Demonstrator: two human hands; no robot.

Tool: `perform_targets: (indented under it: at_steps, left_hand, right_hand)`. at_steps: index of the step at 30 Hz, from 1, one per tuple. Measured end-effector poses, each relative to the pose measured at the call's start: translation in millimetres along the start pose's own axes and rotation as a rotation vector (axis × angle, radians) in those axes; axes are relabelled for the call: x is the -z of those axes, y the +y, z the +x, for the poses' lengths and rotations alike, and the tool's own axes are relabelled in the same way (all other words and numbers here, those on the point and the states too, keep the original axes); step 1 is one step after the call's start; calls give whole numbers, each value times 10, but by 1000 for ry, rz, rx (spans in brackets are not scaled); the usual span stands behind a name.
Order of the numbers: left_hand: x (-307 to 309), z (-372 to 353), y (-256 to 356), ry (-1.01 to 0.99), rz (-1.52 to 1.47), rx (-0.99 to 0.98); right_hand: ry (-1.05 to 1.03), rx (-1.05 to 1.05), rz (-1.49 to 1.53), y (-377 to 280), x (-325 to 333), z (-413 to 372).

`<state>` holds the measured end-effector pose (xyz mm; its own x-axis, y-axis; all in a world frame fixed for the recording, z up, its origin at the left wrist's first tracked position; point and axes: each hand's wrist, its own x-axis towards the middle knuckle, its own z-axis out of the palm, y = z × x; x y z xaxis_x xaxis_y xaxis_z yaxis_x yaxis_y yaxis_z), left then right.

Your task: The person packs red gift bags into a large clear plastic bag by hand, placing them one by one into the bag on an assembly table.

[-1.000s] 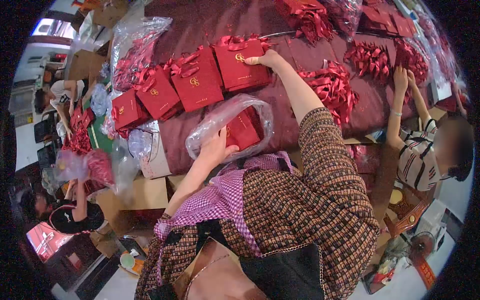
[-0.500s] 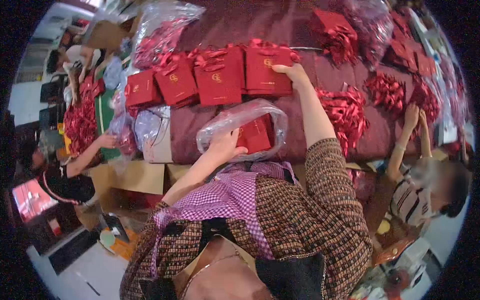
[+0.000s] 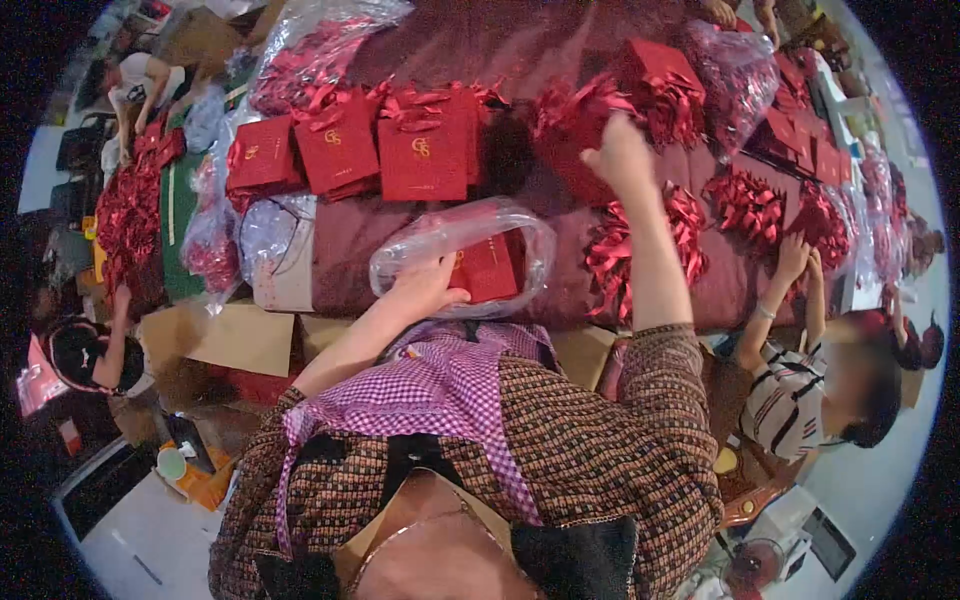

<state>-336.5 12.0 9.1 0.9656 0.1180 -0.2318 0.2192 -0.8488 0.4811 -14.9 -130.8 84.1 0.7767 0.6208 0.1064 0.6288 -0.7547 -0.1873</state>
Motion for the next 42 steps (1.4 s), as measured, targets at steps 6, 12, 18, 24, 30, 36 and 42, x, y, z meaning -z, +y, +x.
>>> perform_targets:
  at_steps: [6, 12, 18, 24, 30, 36, 42]
  left_hand:
    - [-63, 35, -38, 33, 31, -31]
    - [-32, 22, -18, 120, 166, -65]
    - [-49, 40, -59, 56, 92, -53]
    - [39, 9, 33, 49, 220, -36]
    - [129, -88, -44, -17, 118, -7]
    - [218, -100, 16, -108, 137, 13]
    - [238, -108, 61, -126, 154, 24]
  right_hand:
    - [-76, 34, -285, -117, -386, -136]
    - [-197, -58, -136, -42, -351, 7]
    - [95, -37, 76, 358, 81, 243]
    - [533, -36, 1125, 293, 501, -61]
    - [276, -469, 313, 436, -1190, -511]
    - [237, -35, -352, 514, -1491, -521]
    - [752, -103, 466, 429, -1855, -503]
